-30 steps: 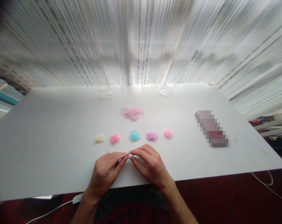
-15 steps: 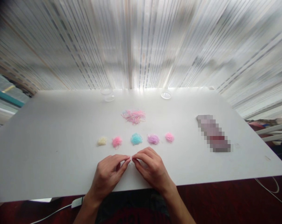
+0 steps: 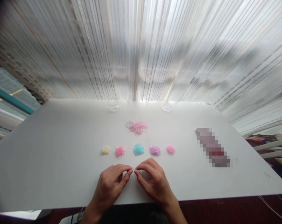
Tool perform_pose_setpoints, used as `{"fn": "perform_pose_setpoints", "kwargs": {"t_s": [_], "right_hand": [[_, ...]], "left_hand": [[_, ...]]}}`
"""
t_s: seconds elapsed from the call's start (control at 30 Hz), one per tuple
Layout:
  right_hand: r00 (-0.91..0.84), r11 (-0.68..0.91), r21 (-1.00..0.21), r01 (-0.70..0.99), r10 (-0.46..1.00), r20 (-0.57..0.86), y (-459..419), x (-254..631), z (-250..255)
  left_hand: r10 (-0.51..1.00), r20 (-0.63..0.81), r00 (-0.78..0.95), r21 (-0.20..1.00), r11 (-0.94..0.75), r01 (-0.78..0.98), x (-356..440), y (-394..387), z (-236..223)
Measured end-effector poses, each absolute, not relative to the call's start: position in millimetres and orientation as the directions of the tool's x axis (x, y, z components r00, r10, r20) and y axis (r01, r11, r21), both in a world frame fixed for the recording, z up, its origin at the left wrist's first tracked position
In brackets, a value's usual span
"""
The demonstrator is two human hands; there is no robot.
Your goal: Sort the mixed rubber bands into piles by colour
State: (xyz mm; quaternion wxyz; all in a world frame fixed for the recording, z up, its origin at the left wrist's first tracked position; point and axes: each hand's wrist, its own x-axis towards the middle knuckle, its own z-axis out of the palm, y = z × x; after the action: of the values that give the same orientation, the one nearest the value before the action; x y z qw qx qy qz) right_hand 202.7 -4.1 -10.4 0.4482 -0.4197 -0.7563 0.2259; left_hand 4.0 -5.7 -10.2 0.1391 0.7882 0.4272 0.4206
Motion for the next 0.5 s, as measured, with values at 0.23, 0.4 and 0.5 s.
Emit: {"fn": "perform_pose_setpoints", "kwargs": {"t_s": [0.23, 0.4, 0.5], "right_hand": [[-0.257, 0.539, -0.722, 0.435, 0.842, 0.474, -3.3, 202.9, -9.7], [-0.236, 0.551, -0.701, 0.452, 0.832, 0.501, -2.4, 202.0, -8.9], [-0.193, 0.540, -0.700, 0.467, 0.835, 0.515, -3.2, 202.9, -5.3]], "left_hand": [[0.775, 0.563, 0.287, 0.556, -0.612, 0.563, 3.8, -5.0, -12.6], [0.777, 0.557, 0.293, 0.546, -0.608, 0.576, 4.0, -4.2, -10.7], [0.784, 0.549, 0.289, 0.549, -0.599, 0.583, 3.7, -4.8, -10.1]]}}
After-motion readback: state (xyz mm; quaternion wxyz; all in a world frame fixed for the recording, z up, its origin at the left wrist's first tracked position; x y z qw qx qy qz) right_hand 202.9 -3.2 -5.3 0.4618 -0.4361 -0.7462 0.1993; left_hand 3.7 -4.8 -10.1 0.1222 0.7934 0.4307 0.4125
